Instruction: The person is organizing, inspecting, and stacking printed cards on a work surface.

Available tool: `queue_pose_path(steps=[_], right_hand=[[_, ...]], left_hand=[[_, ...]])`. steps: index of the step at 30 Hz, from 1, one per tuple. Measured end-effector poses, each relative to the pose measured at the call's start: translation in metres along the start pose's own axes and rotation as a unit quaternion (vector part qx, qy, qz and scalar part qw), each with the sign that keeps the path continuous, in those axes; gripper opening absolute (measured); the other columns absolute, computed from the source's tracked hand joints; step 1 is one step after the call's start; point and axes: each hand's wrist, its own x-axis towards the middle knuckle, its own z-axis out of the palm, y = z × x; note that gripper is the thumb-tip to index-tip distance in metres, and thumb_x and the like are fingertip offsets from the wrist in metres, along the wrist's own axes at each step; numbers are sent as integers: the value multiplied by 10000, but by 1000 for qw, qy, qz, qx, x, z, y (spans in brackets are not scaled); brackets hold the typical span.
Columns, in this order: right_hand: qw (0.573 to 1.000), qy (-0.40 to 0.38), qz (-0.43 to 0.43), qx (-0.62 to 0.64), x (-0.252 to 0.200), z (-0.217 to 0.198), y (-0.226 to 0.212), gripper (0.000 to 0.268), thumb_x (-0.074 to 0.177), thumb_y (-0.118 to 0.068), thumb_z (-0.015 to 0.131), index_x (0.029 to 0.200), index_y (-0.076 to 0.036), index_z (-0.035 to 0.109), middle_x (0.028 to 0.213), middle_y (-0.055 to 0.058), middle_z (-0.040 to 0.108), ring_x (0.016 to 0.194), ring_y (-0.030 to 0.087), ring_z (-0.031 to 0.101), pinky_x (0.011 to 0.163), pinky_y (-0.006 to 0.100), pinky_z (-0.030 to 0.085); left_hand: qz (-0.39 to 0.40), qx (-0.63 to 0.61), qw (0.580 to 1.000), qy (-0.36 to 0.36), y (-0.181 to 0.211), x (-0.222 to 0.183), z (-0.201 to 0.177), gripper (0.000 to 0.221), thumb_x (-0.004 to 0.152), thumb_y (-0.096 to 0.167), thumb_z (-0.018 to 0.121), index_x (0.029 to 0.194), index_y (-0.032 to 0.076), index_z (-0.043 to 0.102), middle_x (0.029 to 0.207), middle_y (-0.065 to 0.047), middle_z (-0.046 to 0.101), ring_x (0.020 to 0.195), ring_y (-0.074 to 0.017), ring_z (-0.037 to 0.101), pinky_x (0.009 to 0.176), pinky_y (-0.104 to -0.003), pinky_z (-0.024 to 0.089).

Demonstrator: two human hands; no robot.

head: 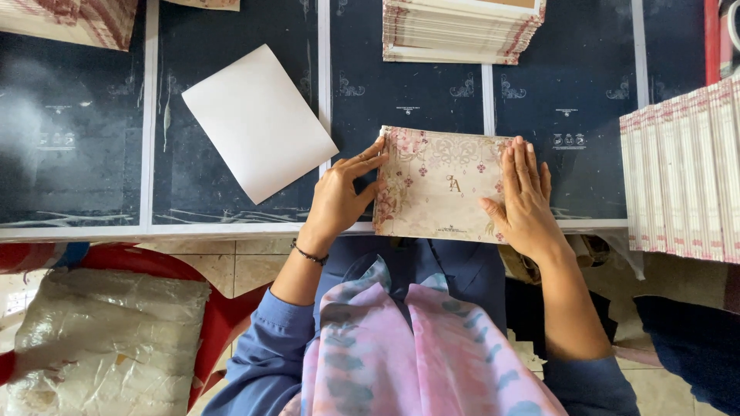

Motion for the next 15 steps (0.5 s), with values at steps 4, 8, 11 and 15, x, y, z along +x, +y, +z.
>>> queue_pose_path(steps=[4,8,11,15], right_hand=[[999,-7,-2,-36,-1,-5,-4,886,1049,-549,442,1670,8,144,1748,232,36,1598,410,23,1224,619,18],[996,17,-5,-91,8,-10,7,880,1029,-704,403,1538,11,477,1668,247,375,1565,355,306,1237,573,124],[968,144,-52,-201,42,28,95,484,1047,-682,570,1147,-261,786,1243,-43,777,1221,158,698,1108,422,402],[982,142,-39,-123,121,-24,58,275,1066,-432,761,946,-184,761,840,0,758,851,241,759,819,351,541]], left_hand=[[2,-4,1000,6,0,-1,0,467,877,157,770,1339,200,720,1482,59,638,1143,-413,677,856,-543,598],[41,-43,998,35,-17,-2,12,462,897,168,759,1356,181,707,1492,26,636,1121,-415,681,872,-514,592],[63,-29,996,52,-13,-9,13,446,973,153,695,1415,210,669,1549,40,583,1143,-372,670,897,-479,589],[98,-21,993,62,-20,-9,16,403,1031,220,647,1433,195,653,1569,18,560,1123,-360,665,889,-462,588]])
